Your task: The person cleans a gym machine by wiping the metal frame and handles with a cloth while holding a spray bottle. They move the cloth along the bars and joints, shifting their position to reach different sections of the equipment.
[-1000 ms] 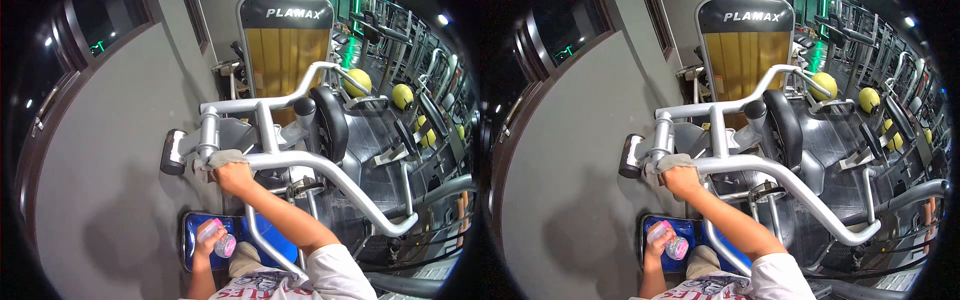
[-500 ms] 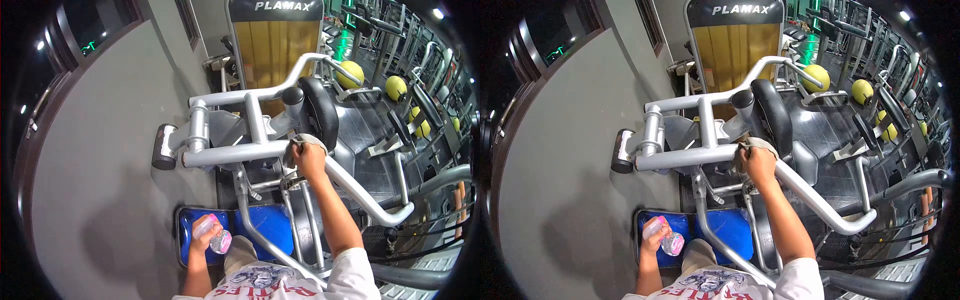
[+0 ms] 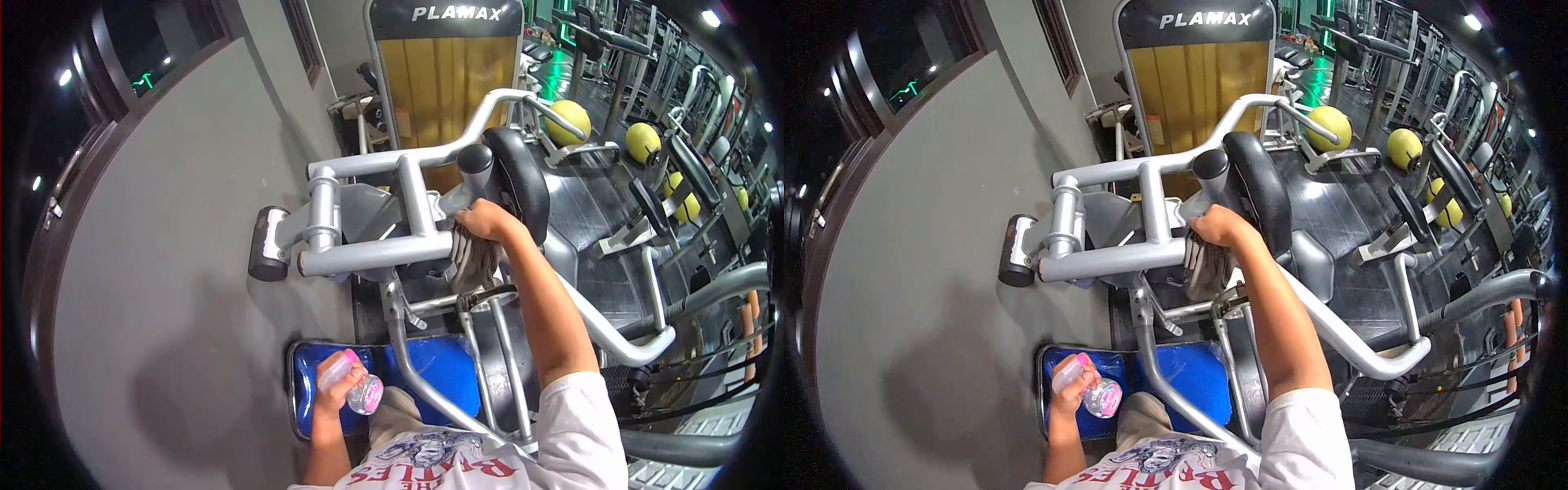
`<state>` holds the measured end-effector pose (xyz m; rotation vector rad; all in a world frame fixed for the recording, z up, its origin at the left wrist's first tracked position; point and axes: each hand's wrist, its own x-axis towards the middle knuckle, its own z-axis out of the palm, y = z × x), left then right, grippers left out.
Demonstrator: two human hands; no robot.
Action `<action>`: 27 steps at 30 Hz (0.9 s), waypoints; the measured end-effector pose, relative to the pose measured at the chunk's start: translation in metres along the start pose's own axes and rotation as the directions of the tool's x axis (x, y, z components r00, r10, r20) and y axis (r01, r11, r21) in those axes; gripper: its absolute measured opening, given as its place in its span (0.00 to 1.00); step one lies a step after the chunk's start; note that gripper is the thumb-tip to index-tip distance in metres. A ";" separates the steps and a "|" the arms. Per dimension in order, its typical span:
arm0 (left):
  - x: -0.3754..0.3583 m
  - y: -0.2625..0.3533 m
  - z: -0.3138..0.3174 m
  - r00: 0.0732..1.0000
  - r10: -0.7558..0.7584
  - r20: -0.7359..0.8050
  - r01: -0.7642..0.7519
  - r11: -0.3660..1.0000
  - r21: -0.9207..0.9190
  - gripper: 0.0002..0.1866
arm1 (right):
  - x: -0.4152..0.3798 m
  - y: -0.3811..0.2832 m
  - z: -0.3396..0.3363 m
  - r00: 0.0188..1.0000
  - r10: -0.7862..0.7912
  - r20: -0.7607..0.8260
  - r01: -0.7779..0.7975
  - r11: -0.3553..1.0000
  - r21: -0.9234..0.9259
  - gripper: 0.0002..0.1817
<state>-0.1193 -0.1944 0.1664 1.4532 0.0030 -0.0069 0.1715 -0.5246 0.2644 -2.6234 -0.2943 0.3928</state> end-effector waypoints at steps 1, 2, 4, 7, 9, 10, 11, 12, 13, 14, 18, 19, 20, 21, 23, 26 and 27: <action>-0.002 -0.002 -0.001 1.000 0.000 -0.020 -0.001 1.000 -0.025 0.11 | 0.012 0.012 0.008 0.997 -0.077 -0.011 0.076 0.994 -0.079 0.32; -0.003 -0.003 -0.002 0.999 0.000 -0.042 -0.002 0.999 -0.050 0.10 | 0.019 0.027 0.015 0.997 -0.055 -0.059 0.054 0.998 -0.024 0.32; -0.008 -0.002 0.000 0.998 -0.007 -0.065 0.002 0.997 -0.072 0.10 | 0.006 0.027 0.017 0.989 -0.004 -0.146 0.018 0.995 0.093 0.32; -0.014 0.000 -0.001 0.998 -0.024 -0.061 0.021 0.998 -0.054 0.10 | 0.017 0.038 0.028 0.985 0.015 -0.172 -0.005 0.998 0.059 0.33; -0.016 0.002 -0.002 0.998 -0.025 -0.056 0.023 0.999 -0.040 0.11 | 0.006 0.033 0.026 0.973 0.089 -0.213 -0.069 0.993 0.101 0.33; -0.017 0.003 -0.002 0.998 -0.021 -0.061 0.019 0.999 -0.041 0.11 | -0.005 0.025 0.022 0.966 0.124 -0.229 -0.098 0.988 0.119 0.33; -0.018 0.004 -0.002 0.998 -0.017 -0.068 0.014 0.999 -0.045 0.12 | -0.013 0.020 0.020 0.957 0.127 -0.261 -0.104 0.989 0.101 0.32; -0.019 0.004 -0.003 0.998 -0.005 -0.065 0.002 0.999 -0.042 0.11 | -0.021 0.017 0.019 0.948 0.129 -0.291 -0.110 0.991 0.081 0.31; -0.019 0.004 -0.004 0.998 0.006 -0.063 -0.008 0.999 -0.041 0.11 | -0.028 0.016 0.020 0.938 0.131 -0.321 -0.118 0.991 0.061 0.30; -0.020 0.003 -0.004 0.998 0.015 -0.060 -0.017 0.999 -0.040 0.11 | -0.036 0.018 0.024 0.924 0.107 -0.368 -0.082 0.993 0.084 0.29; -0.020 -0.002 -0.004 0.999 -0.020 -0.035 0.017 0.997 -0.076 0.10 | -0.073 0.040 0.035 0.836 0.063 -0.545 -0.013 0.995 0.096 0.24; -0.020 -0.004 -0.003 0.999 -0.030 -0.021 0.029 0.996 -0.079 0.10 | -0.084 0.046 0.036 0.816 0.080 -0.573 -0.025 0.994 0.104 0.24; -0.020 -0.004 -0.003 0.999 -0.041 -0.003 0.041 0.996 -0.079 0.10 | -0.097 0.052 0.036 0.793 0.101 -0.601 -0.040 0.993 0.115 0.24; -0.019 -0.004 -0.001 0.999 -0.026 0.021 0.028 0.997 -0.071 0.10 | -0.111 0.058 0.034 0.779 0.132 -0.612 -0.074 0.990 0.119 0.24; -0.018 -0.002 0.003 0.999 -0.027 0.037 0.029 0.997 -0.072 0.10 | -0.136 0.094 0.032 0.792 0.177 -0.585 -0.126 0.984 0.126 0.25; -0.015 -0.006 0.012 0.998 -0.037 0.059 0.040 0.998 -0.053 0.11 | -0.194 0.151 0.016 0.814 0.413 -0.409 -0.372 0.911 0.179 0.27; -0.014 -0.007 0.013 0.997 -0.041 0.067 0.043 0.998 -0.039 0.11 | -0.214 0.171 0.012 0.830 0.433 -0.352 -0.379 0.900 0.214 0.27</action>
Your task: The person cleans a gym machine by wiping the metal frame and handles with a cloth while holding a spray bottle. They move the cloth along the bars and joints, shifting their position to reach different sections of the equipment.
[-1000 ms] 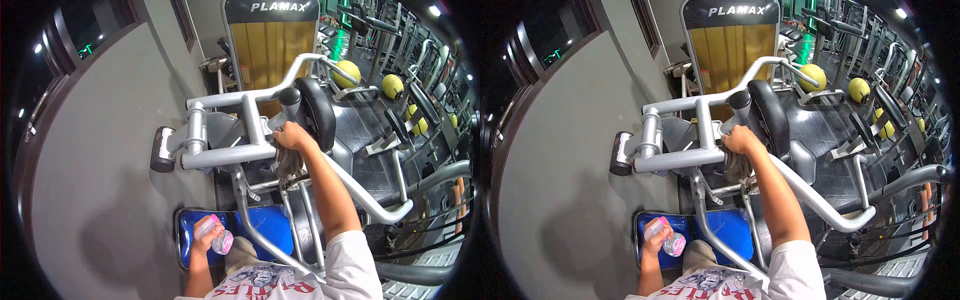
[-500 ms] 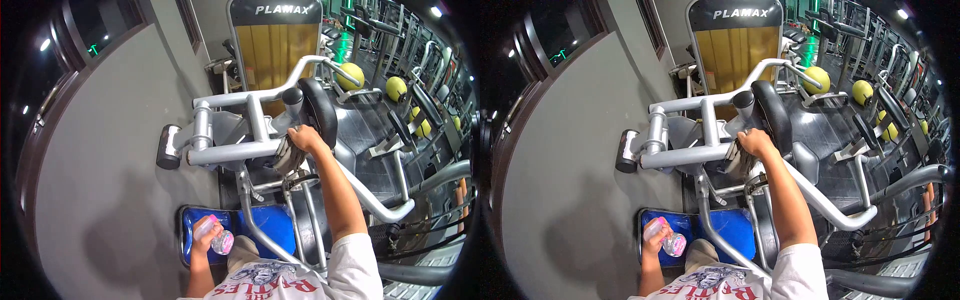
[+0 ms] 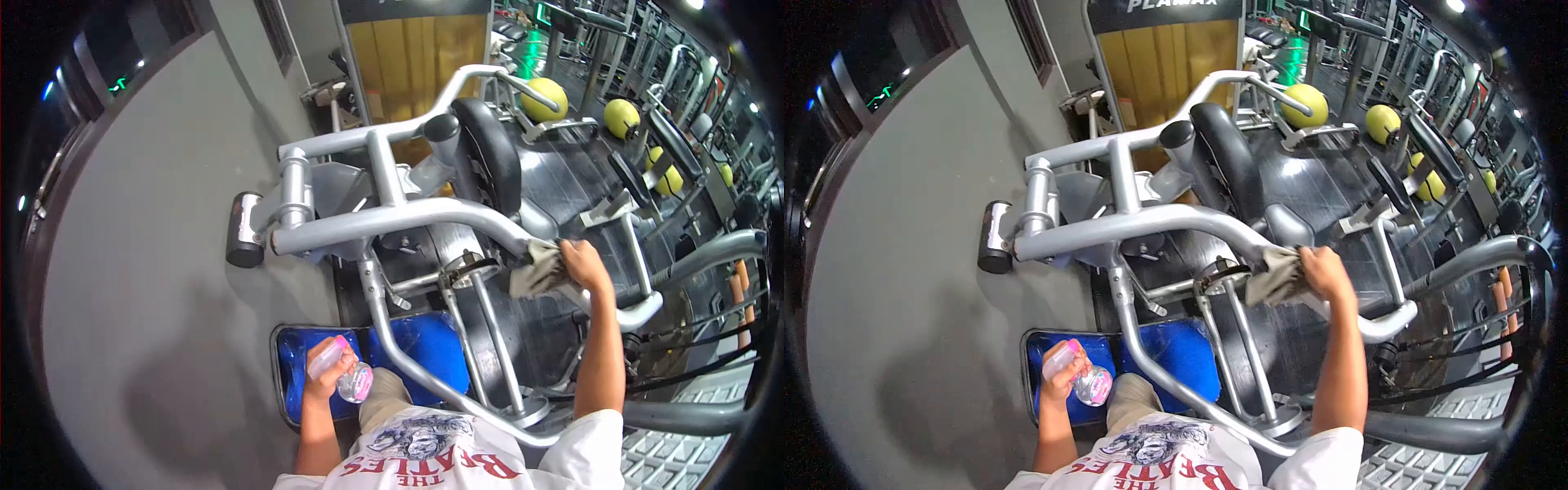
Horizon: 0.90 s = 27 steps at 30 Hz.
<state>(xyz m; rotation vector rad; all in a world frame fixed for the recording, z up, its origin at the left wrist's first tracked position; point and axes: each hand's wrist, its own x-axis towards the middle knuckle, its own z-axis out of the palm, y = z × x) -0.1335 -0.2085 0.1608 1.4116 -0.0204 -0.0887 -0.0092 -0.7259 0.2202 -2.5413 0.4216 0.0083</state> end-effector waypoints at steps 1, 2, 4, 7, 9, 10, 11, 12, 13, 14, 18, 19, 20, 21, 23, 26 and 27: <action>0.000 -0.002 0.002 1.000 -0.006 0.012 0.006 1.000 -0.008 0.11 | -0.006 0.024 -0.011 0.998 0.020 0.058 -0.022 0.999 0.030 0.26; 0.002 -0.003 0.003 1.000 -0.007 0.021 0.007 1.000 -0.016 0.11 | -0.006 0.052 -0.019 0.990 -0.108 0.085 0.112 0.993 -0.039 0.26; 0.003 -0.004 0.006 0.999 -0.007 0.037 0.008 0.999 -0.031 0.12 | -0.009 0.059 -0.024 0.971 -0.201 0.129 0.205 0.979 -0.019 0.23; 0.003 -0.008 0.004 0.999 -0.036 0.026 0.037 0.999 -0.011 0.11 | 0.009 0.033 -0.002 0.994 -0.076 0.083 0.063 0.988 0.141 0.23; 0.003 -0.007 0.002 1.000 -0.020 0.019 0.021 0.999 -0.048 0.11 | 0.022 -0.007 0.008 0.997 -0.072 0.004 0.071 0.996 0.061 0.26; 0.003 -0.006 0.001 1.000 -0.011 0.014 0.012 0.998 -0.066 0.11 | 0.036 -0.020 0.016 0.997 -0.055 0.058 0.052 0.997 0.055 0.27; 0.004 -0.005 0.000 1.000 -0.012 0.000 0.012 0.999 -0.051 0.11 | 0.045 -0.040 0.030 0.994 -0.113 -0.005 0.113 0.993 0.024 0.27; 0.003 -0.003 -0.001 1.000 -0.014 -0.013 0.014 0.999 -0.035 0.11 | 0.046 -0.069 0.034 0.992 -0.124 -0.006 0.124 0.992 -0.035 0.26; 0.003 -0.002 -0.002 1.000 -0.016 -0.027 0.015 1.000 -0.020 0.11 | 0.048 -0.091 0.041 0.992 -0.120 -0.033 0.120 0.992 -0.029 0.25; 0.004 -0.002 -0.003 0.999 -0.009 -0.032 0.008 1.000 -0.025 0.11 | 0.041 -0.120 0.044 0.983 -0.165 -0.085 0.162 0.986 -0.034 0.23; 0.009 -0.005 0.001 1.000 -0.003 -0.014 0.003 1.000 -0.029 0.12 | 0.047 -0.131 0.066 0.960 -0.233 -0.156 0.220 0.971 -0.092 0.21; 0.011 -0.005 0.004 1.000 -0.008 0.003 0.009 1.000 -0.025 0.12 | 0.045 -0.123 0.061 0.961 -0.236 -0.147 0.227 0.971 -0.074 0.21; 0.013 -0.003 0.007 0.999 -0.010 0.040 0.010 1.000 -0.004 0.12 | 0.042 -0.112 0.054 0.961 -0.238 -0.141 0.232 0.971 -0.057 0.22; 0.017 0.000 0.012 0.997 -0.009 0.081 0.008 1.000 0.014 0.12 | 0.042 -0.092 0.048 0.959 -0.261 -0.107 0.257 0.965 -0.054 0.22; 0.021 0.009 0.033 0.993 -0.008 0.122 0.005 1.000 0.028 0.12 | 0.041 -0.042 0.036 0.951 -0.307 -0.036 0.306 0.951 -0.046 0.23; 0.023 0.022 0.060 0.982 0.028 0.189 -0.040 0.997 0.058 0.12 | 0.015 0.005 0.013 0.955 -0.297 0.029 0.298 0.946 -0.130 0.21; 0.022 0.024 0.066 0.978 0.016 0.210 -0.032 0.997 0.073 0.11 | 0.005 0.021 0.008 0.969 -0.244 0.031 0.246 0.964 -0.103 0.21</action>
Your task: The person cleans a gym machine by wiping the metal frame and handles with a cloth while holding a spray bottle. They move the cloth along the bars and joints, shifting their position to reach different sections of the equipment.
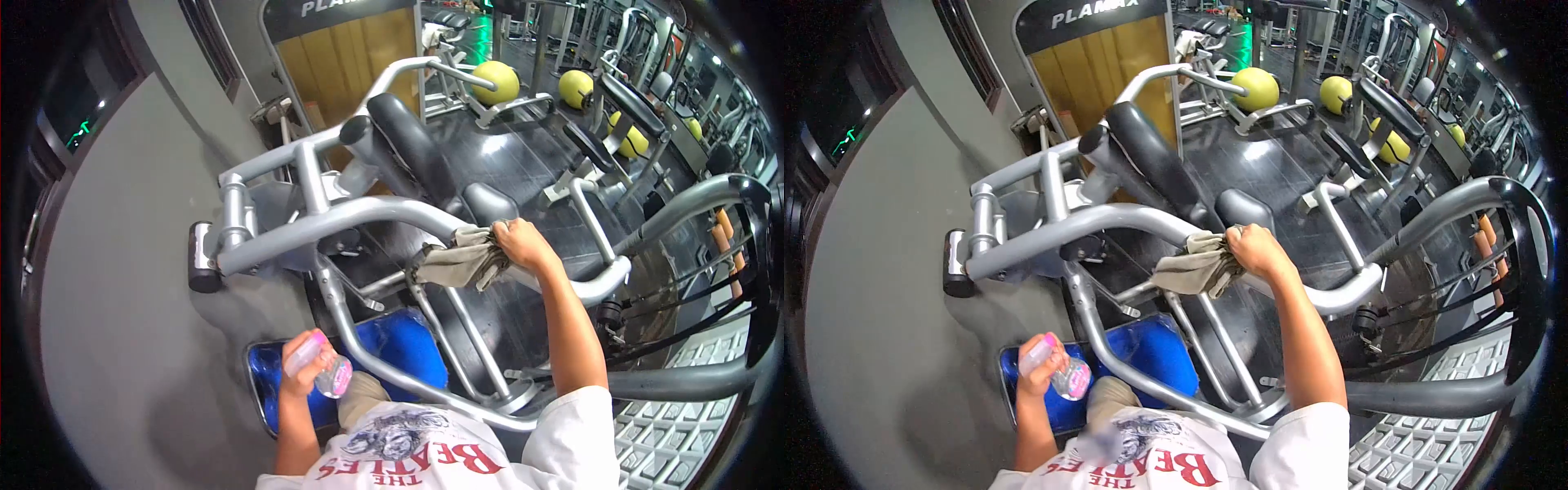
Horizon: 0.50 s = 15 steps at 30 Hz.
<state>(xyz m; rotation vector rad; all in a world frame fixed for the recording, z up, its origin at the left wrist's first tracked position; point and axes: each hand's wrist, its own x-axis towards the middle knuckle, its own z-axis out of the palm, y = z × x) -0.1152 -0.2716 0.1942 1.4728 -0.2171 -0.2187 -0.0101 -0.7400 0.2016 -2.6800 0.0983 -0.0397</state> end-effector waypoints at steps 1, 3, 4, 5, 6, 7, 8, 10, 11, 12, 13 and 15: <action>-0.001 0.005 0.011 1.000 0.020 0.011 -0.021 1.000 0.012 0.11 | -0.023 0.004 -0.019 0.996 -0.090 0.018 0.091 0.993 -0.074 0.20; -0.003 0.014 0.034 0.998 0.043 0.039 -0.044 0.999 0.010 0.10 | -0.061 0.044 -0.042 0.995 -0.041 0.092 0.056 0.984 -0.168 0.20; -0.005 0.015 0.043 0.999 0.025 0.040 -0.026 0.999 0.018 0.10 | -0.079 0.069 -0.052 0.992 -0.016 0.126 0.043 0.976 -0.216 0.20; -0.006 0.015 0.053 0.998 0.022 0.051 -0.023 1.000 0.021 0.09 | -0.098 0.096 -0.062 0.995 0.016 0.096 0.007 0.973 -0.233 0.20; -0.008 0.015 0.064 0.998 0.019 0.062 -0.021 0.999 0.024 0.09 | -0.114 0.112 -0.073 0.997 0.046 0.066 -0.028 0.968 -0.249 0.20; -0.012 0.014 0.076 0.997 0.009 0.071 -0.012 0.999 0.037 0.09 | -0.124 0.122 -0.079 0.972 0.231 0.030 -0.228 0.970 -0.079 0.19; -0.015 0.014 0.086 0.997 -0.002 0.080 -0.002 0.999 0.053 0.08 | -0.128 0.128 -0.079 0.980 0.198 0.023 -0.196 0.979 -0.054 0.20; -0.025 0.021 0.105 0.995 -0.017 0.101 0.010 0.997 0.071 0.08 | -0.129 0.122 -0.077 0.991 0.130 0.003 -0.130 0.991 0.008 0.21; -0.032 0.024 0.115 0.994 -0.020 0.111 0.013 0.998 0.065 0.08 | -0.131 0.109 -0.079 0.986 0.162 -0.031 -0.158 0.983 0.088 0.21; -0.038 0.025 0.122 0.993 -0.024 0.117 0.017 0.998 0.057 0.07 | -0.126 0.107 -0.075 0.985 0.172 -0.024 -0.169 0.980 0.102 0.21; -0.046 0.024 0.125 0.995 -0.016 0.095 0.009 0.997 0.073 0.08 | -0.122 0.099 -0.075 0.989 0.148 -0.009 -0.146 0.981 0.129 0.22; -0.063 0.020 0.124 0.998 -0.015 0.058 0.010 0.997 0.078 0.08 | -0.107 0.091 -0.068 0.991 0.126 0.038 -0.130 0.982 0.140 0.24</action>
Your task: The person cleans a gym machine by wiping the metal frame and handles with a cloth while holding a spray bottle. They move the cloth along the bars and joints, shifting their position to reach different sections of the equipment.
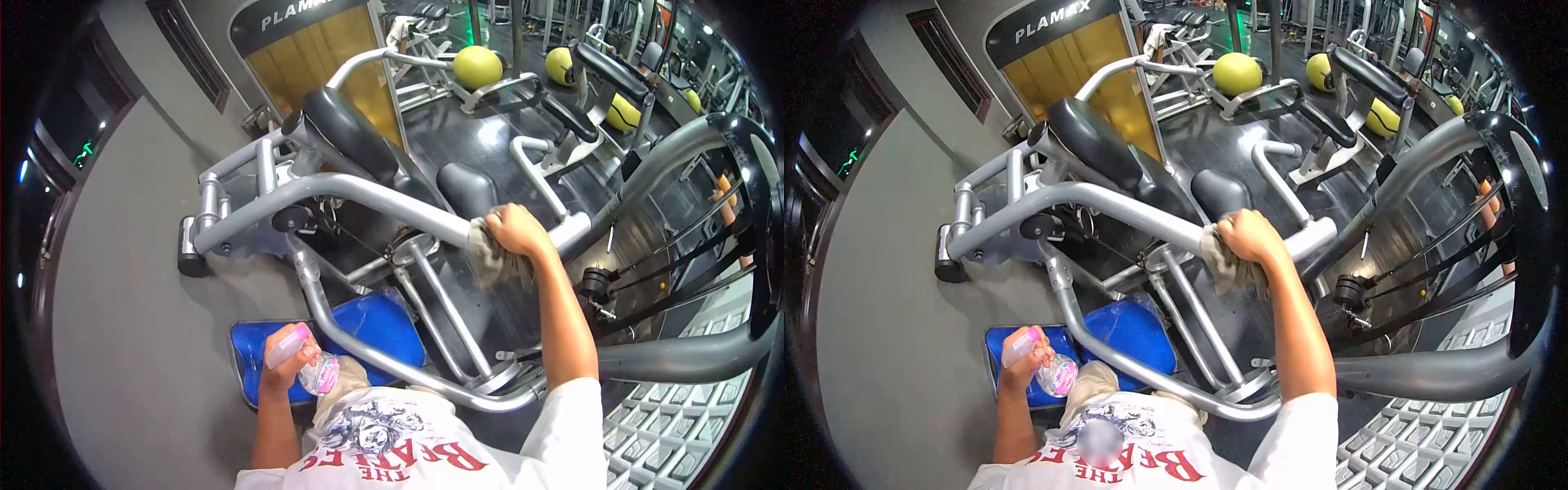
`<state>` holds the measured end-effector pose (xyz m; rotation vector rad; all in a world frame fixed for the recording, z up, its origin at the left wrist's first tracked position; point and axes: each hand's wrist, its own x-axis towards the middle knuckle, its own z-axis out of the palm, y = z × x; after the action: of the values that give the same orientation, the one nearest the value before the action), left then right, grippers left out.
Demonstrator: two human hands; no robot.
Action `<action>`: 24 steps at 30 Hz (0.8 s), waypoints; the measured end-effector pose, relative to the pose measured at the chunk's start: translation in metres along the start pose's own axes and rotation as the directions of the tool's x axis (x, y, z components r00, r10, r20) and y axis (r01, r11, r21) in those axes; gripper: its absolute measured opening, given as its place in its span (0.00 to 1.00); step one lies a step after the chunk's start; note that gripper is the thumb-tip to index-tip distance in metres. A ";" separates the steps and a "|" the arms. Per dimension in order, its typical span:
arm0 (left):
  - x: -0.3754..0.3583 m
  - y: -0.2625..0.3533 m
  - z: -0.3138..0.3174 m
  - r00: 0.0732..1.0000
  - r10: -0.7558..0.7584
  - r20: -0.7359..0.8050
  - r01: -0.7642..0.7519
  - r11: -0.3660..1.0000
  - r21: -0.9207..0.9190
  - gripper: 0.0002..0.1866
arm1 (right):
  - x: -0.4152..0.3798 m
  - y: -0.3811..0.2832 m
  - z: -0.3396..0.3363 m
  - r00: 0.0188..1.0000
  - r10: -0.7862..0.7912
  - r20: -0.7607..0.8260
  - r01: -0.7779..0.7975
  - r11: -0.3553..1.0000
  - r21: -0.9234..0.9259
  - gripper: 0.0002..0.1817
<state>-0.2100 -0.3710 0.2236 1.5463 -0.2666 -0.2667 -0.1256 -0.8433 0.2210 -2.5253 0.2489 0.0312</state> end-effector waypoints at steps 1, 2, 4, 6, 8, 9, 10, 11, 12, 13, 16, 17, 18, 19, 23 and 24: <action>-0.008 0.000 0.001 1.000 0.000 -0.017 0.000 1.000 0.000 0.08 | 0.009 -0.002 0.008 1.000 0.006 0.026 -0.006 1.000 -0.021 0.25; -0.017 0.002 0.006 0.999 0.001 -0.053 -0.002 1.000 -0.010 0.10 | 0.015 -0.006 0.014 0.999 -0.025 -0.021 0.026 0.999 0.028 0.25; -0.034 -0.002 0.008 0.996 0.008 -0.087 -0.009 1.000 -0.014 0.11 | 0.028 -0.020 0.022 0.998 -0.036 -0.045 0.040 0.996 0.085 0.25; -0.051 -0.010 0.009 0.993 -0.002 -0.117 -0.002 0.999 -0.036 0.13 | 0.049 -0.033 0.041 0.996 -0.067 -0.061 0.077 0.981 0.176 0.25; -0.064 -0.014 0.019 0.991 -0.014 -0.133 0.007 0.999 -0.054 0.13 | 0.065 -0.061 0.052 0.995 -0.078 -0.067 0.094 0.959 0.269 0.24; -0.069 -0.015 0.022 0.990 -0.018 -0.140 0.009 0.998 -0.063 0.13 | 0.070 -0.077 0.058 0.993 -0.084 -0.084 0.107 0.942 0.317 0.24; -0.074 -0.012 0.028 0.989 -0.033 -0.147 0.031 0.999 -0.016 0.13 | 0.078 -0.087 0.064 0.990 -0.097 -0.104 0.124 0.948 0.292 0.24; -0.077 -0.010 0.034 0.990 -0.007 -0.139 0.003 1.000 -0.026 0.12 | 0.084 -0.095 0.070 0.986 -0.114 -0.123 0.144 0.952 0.269 0.23; -0.079 -0.008 0.039 0.991 0.015 -0.132 -0.020 0.999 -0.037 0.12 | 0.086 -0.098 0.072 0.991 -0.083 -0.109 0.109 0.959 0.262 0.23; -0.081 -0.006 0.043 0.991 0.039 -0.126 -0.045 0.998 -0.051 0.12 | 0.081 -0.098 0.067 0.996 -0.058 -0.066 0.073 0.967 0.245 0.25; -0.084 -0.012 0.052 0.991 0.079 -0.105 -0.092 0.988 -0.122 0.11 | 0.088 -0.067 0.074 0.976 -0.214 -0.032 0.215 0.976 0.045 0.24; -0.083 -0.013 0.054 0.991 0.079 -0.105 -0.094 0.986 -0.141 0.11 | 0.086 -0.050 0.072 0.954 -0.300 -0.005 0.300 0.953 -0.039 0.23; -0.082 -0.015 0.056 0.990 0.086 -0.114 -0.102 0.985 -0.140 0.11 | 0.075 -0.040 0.058 0.943 -0.326 0.060 0.331 0.934 -0.135 0.21; -0.082 -0.017 0.057 0.988 0.092 -0.122 -0.109 0.984 -0.139 0.11 | 0.070 -0.023 0.050 0.943 -0.304 0.134 0.327 0.921 -0.213 0.20; -0.083 -0.021 0.053 0.981 0.106 -0.162 -0.128 0.983 -0.130 0.12 | 0.025 0.061 -0.002 0.961 -0.069 0.268 0.159 0.930 -0.331 0.26; -0.084 -0.022 0.050 0.980 0.098 -0.172 -0.121 0.984 -0.128 0.12 | 0.002 0.055 -0.029 0.984 0.040 0.173 0.010 0.961 -0.278 0.27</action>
<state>-0.3056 -0.3909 0.2017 1.4022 -0.1980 -0.0683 -0.1349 -0.9049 0.2138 -2.7782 0.2036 0.3164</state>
